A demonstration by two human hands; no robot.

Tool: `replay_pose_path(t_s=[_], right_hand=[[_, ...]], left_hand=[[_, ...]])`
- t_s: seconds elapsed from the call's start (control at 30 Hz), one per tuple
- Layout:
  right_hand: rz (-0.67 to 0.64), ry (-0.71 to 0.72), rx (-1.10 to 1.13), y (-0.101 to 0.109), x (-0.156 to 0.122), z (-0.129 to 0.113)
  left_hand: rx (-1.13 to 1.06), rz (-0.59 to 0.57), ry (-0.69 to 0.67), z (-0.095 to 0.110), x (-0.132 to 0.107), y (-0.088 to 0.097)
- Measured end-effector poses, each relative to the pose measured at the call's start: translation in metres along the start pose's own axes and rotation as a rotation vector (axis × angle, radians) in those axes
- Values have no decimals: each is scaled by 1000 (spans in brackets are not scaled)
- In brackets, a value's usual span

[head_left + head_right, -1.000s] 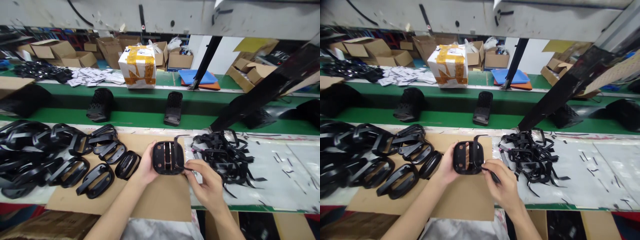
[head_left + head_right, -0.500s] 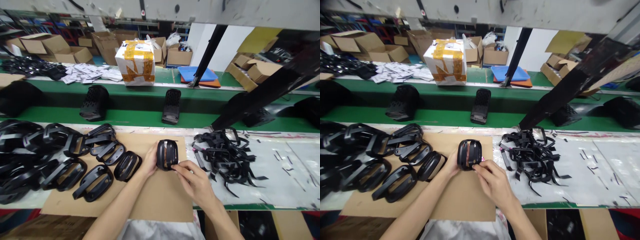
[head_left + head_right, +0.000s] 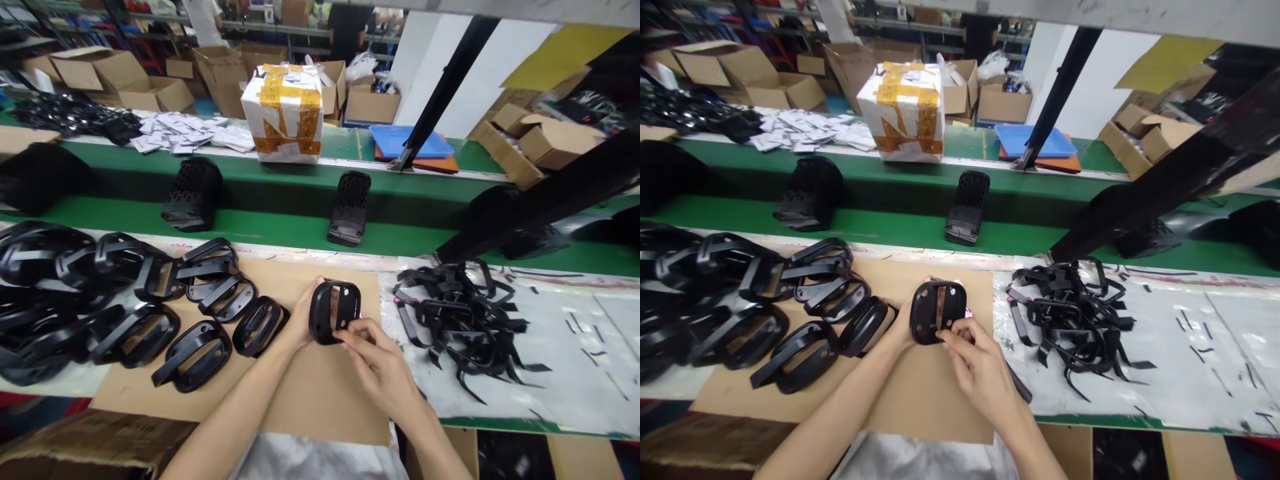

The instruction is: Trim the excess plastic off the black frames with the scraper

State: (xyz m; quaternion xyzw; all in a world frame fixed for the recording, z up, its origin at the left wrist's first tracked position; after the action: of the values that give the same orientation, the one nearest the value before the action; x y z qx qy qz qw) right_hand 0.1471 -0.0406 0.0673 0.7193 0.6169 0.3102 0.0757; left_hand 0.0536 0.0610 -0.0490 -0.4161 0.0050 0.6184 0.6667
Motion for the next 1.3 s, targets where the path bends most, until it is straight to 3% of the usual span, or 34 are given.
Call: replay_pose_path(t_s=[0.1, 0.23, 0.43, 0.5, 0.67, 0.73, 0.8, 0.9, 1.03, 1.17, 1.3], right_hand=[[-107, -36, -50, -8, -3, 3], [-137, -31, -125, -8, -6, 6], [-137, -104, -75, -8, -14, 10], [-72, -159, -4, -1, -16, 14], [317, -242, 47, 35, -21, 32], [333, -268, 108, 30, -23, 36], [259, -298, 163, 15, -22, 37], [224, -314, 149, 3, -19, 34], [258, -261, 232, 8, -10, 25], [206, -243, 329, 15, -5, 19], [127, -226, 405, 19, -2, 16]], left_hand=[[4, -107, 29, 4, -10, -16], [12, -229, 37, 11, -21, -29], [114, -215, 33, 12, -27, -31], [132, -197, 22, 11, -28, -32], [161, -206, 17, 4, -32, -35], [179, -259, 39, -2, -37, -38], [194, -311, 69, -7, -42, -42], [155, -357, 138, -13, -47, -46], [56, -475, 347, -23, -54, -52], [62, -649, 573, -37, -70, -53], [-23, -722, 635, -36, -79, -57]])
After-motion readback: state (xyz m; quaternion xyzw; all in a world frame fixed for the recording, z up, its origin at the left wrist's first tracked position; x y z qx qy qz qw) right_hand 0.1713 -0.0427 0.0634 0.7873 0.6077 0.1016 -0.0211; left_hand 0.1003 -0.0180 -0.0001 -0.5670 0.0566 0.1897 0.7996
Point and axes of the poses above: each hand's wrist, its own x-axis towards the middle knuckle, its own y-axis out of the back of the hand, z = x × y, the point moved 10 cm from there along x, towards the middle knuckle, and after that the axes turned 13 degrees about z, right-handed, at the moved point
